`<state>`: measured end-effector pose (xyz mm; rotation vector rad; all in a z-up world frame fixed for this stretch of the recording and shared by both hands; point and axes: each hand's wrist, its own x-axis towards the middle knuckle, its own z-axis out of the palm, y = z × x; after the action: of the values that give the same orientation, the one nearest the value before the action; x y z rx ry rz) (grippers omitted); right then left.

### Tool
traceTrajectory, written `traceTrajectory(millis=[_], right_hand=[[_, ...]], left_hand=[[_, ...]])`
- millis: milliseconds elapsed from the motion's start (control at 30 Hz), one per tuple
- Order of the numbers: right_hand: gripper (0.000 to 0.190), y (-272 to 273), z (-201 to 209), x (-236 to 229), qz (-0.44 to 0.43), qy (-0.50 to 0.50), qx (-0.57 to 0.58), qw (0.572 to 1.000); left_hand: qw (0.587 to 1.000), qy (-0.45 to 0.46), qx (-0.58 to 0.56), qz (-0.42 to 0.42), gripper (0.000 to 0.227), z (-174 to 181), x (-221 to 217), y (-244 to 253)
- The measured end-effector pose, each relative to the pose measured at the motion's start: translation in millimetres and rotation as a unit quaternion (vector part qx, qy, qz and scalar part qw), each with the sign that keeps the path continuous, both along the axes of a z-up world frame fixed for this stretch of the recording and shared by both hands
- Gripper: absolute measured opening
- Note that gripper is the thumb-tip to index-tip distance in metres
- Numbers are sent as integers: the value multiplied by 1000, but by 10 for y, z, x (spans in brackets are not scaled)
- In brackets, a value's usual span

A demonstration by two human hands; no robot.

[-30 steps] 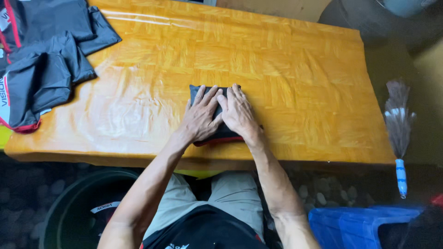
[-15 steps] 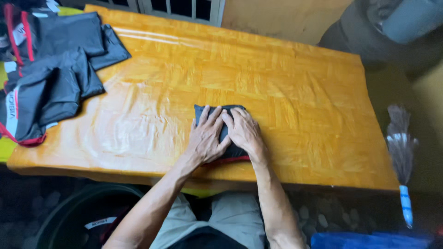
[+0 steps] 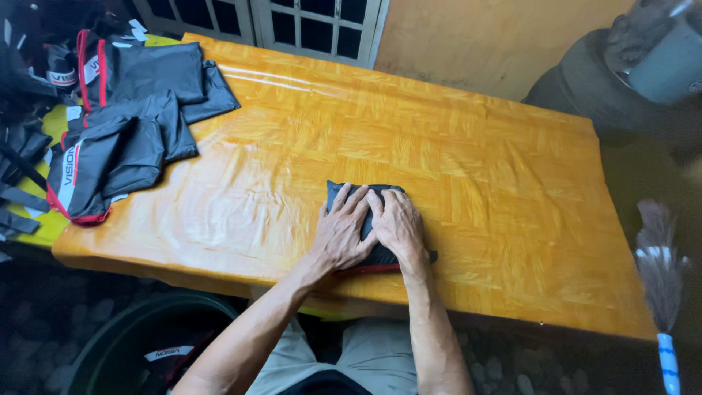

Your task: The person folds a black fabric garment on a table, rolling and tucking it into its own integrated pouch before placing it into a green bucket.

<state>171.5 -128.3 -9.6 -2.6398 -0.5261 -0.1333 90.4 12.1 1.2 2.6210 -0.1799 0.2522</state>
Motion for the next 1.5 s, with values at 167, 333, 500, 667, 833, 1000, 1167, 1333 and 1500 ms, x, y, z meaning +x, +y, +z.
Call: traceTrajectory(millis=[167, 333, 500, 667, 833, 1000, 1167, 1333, 1500], right_hand=[[72, 10, 215, -130, -6, 76, 22, 997], [80, 24, 385, -192, -13, 144, 14, 989], [83, 45, 387, -183, -46, 169, -16, 984], [80, 1, 201, -175, -42, 136, 44, 989], [75, -41, 195, -259, -39, 66, 87, 993], [85, -235, 325, -340, -126, 213, 255, 935], [92, -494, 653, -428, -75, 308, 611, 725], [66, -512, 915, -443, 92, 358, 705, 606], [57, -255, 43, -445, 11, 12, 17, 1000]], left_hand=[[1000, 3, 0, 2, 82, 65, -36, -11], [1000, 13, -1, -1, 84, 31, -10, -2], [1000, 21, -15, 4, 85, 29, 13, 2], [999, -7, -32, 5, 84, 34, -55, -10], [998, -49, -36, 6, 83, -90, -59, 11], [996, -55, -73, 1, 84, -70, -79, 38], [959, -7, -285, -9, 85, 0, -88, 7], [697, -9, -704, -135, 81, -22, -26, -102], [838, 27, -541, -64, 75, -239, -129, 562]])
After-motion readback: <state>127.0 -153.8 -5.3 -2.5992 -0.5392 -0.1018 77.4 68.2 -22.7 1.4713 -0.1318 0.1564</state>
